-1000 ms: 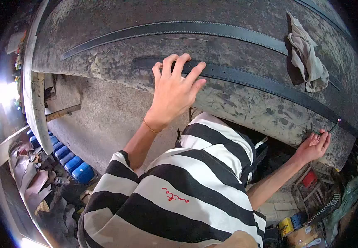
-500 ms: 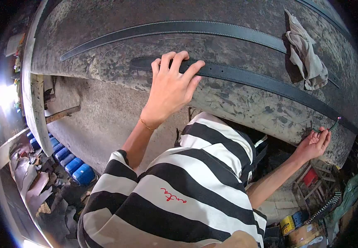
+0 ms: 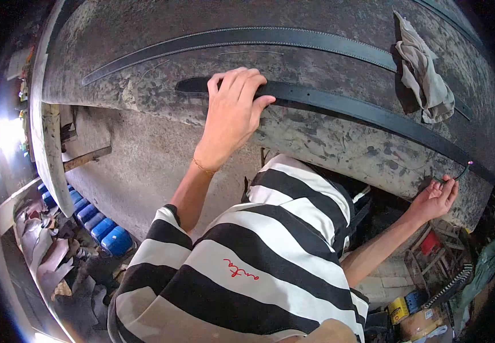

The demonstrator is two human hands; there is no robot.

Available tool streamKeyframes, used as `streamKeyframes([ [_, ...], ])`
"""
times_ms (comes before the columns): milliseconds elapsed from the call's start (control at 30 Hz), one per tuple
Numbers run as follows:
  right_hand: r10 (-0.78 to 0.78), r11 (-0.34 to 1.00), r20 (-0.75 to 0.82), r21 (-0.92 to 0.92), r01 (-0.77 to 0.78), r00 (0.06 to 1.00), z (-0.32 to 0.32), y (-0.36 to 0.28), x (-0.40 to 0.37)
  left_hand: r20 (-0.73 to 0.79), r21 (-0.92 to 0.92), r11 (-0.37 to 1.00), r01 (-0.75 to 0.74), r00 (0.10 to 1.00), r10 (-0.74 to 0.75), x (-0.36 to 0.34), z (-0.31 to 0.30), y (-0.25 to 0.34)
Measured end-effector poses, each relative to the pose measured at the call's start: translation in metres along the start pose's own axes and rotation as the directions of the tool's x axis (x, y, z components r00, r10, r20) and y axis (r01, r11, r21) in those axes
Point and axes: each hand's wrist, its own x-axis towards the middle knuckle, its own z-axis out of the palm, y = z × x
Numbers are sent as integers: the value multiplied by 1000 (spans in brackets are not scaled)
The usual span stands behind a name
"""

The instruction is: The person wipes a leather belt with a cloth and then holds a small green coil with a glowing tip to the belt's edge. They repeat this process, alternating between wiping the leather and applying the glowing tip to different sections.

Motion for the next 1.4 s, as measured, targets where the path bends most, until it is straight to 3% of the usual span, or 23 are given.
streamKeyframes([
  [233, 13, 1000, 7, -11, -13, 1000, -1, -2, 0, -118, -16, 999, -47, 992, 45, 7, 10, -3],
  [300, 19, 1000, -1, -4, -19, 1000, 1, -2, 1, -206, -63, 988, -143, 970, 127, 10, 15, 3],
  [500, 21, 1000, -4, -22, -21, 1000, 17, -29, -1, -217, -254, 921, -294, 946, 241, 31, 46, 43],
  [567, 16, 994, 166, 107, -34, 986, 30, -38, 2, -226, -297, 898, -324, 938, 264, 40, 58, 53],
  [633, 28, 996, 103, 86, -37, 994, 61, -37, -1, -196, -308, 872, -380, 923, 333, 50, 64, 59],
  [767, 48, 999, 309, -32, -39, 950, 105, -28, -7, -100, -310, 847, -431, 901, 422, 52, 58, 49],
  [833, 52, 998, 321, -58, -35, 946, 122, -25, -11, -62, -293, 867, -404, 912, 405, 47, 50, 44],
  [900, 88, 996, 481, -27, -85, 872, 130, -16, -11, -154, -251, 922, -295, 952, 263, 43, 47, 37],
  [933, 106, 992, 418, -105, -68, 902, 141, -13, -18, -173, -230, 935, -271, 957, 235, 39, 44, 33],
  [1033, 163, 979, 440, -183, -90, 883, 135, -12, -20, -275, -298, 910, -289, 939, 208, 30, 43, 32],
  [1200, 222, 963, 388, -232, -138, 894, 127, -10, -19, -415, -263, 935, -239, 902, 114, 23, 40, 29],
  [1300, 227, 959, 419, -252, -128, 879, 124, -4, -23, -371, -194, 955, -222, 918, 138, 13, 30, 40],
  [1333, 231, 957, 442, -265, -121, 867, 124, -1, -26, -260, -212, 943, -256, 945, 198, 9, 33, 37],
  [1367, 230, 955, 437, -275, -114, 870, 123, 2, -29, -260, -207, 944, -256, 945, 199, 9, 33, 39],
  [1400, 231, 951, 446, -291, -104, 865, 124, 4, -31, -129, -200, 956, -214, 973, 191, 8, 34, 44],
])
